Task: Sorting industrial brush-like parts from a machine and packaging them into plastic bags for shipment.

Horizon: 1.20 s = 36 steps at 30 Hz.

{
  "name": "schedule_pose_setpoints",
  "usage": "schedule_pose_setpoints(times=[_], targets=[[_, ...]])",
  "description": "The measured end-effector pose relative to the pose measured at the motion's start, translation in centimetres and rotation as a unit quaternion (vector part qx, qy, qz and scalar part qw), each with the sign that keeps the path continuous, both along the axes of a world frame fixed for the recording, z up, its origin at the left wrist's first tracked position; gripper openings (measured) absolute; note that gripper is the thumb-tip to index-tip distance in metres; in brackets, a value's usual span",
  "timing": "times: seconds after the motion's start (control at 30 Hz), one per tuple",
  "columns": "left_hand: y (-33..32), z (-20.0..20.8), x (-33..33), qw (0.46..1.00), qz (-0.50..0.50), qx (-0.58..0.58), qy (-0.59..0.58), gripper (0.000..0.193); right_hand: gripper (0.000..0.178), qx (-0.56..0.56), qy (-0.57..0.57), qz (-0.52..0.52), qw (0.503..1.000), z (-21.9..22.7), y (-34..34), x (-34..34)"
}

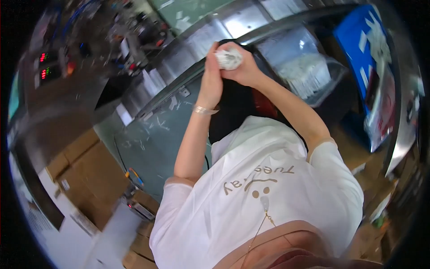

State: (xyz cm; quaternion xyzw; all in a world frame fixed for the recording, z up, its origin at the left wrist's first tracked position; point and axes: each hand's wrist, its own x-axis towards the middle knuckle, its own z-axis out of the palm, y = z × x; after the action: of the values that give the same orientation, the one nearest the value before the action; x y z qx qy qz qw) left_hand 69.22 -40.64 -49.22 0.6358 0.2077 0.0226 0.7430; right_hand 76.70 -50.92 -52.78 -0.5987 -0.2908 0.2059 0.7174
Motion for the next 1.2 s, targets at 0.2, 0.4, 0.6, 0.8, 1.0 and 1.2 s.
schedule_pose_setpoints(times=[0.2,0.4,0.6,0.8,1.0,1.2], targets=[[-1.8,1.7,-1.6,0.994,0.032,0.066,-0.087,0.044,0.045,-0.102,0.021,-0.043,0.994,5.0,-11.2,0.3],[-9.7,-0.3,-0.7,0.969,-0.131,0.208,-0.002,0.025,0.037,-0.249,0.162,-0.397,0.869,3.5,-23.7,3.0],[-18.1,-5.1,4.7,0.817,-0.348,0.456,-0.065,0.029,0.056,-0.413,0.124,-0.294,0.853,-1.9,-24.7,3.4],[-16.8,-4.8,4.9,0.835,-0.257,0.486,-0.002,0.015,0.062,-0.657,0.081,-0.081,0.745,-2.4,-21.5,3.9],[-15.0,-4.4,4.2,0.907,-0.251,0.329,-0.082,0.017,0.085,-0.578,-0.07,-0.093,0.808,-10.5,-24.5,2.9],[2.1,-4.3,7.3,0.937,0.277,0.2,0.068,0.026,0.075,-0.603,-0.124,-0.136,0.776,-1.2,-22.0,1.2]])
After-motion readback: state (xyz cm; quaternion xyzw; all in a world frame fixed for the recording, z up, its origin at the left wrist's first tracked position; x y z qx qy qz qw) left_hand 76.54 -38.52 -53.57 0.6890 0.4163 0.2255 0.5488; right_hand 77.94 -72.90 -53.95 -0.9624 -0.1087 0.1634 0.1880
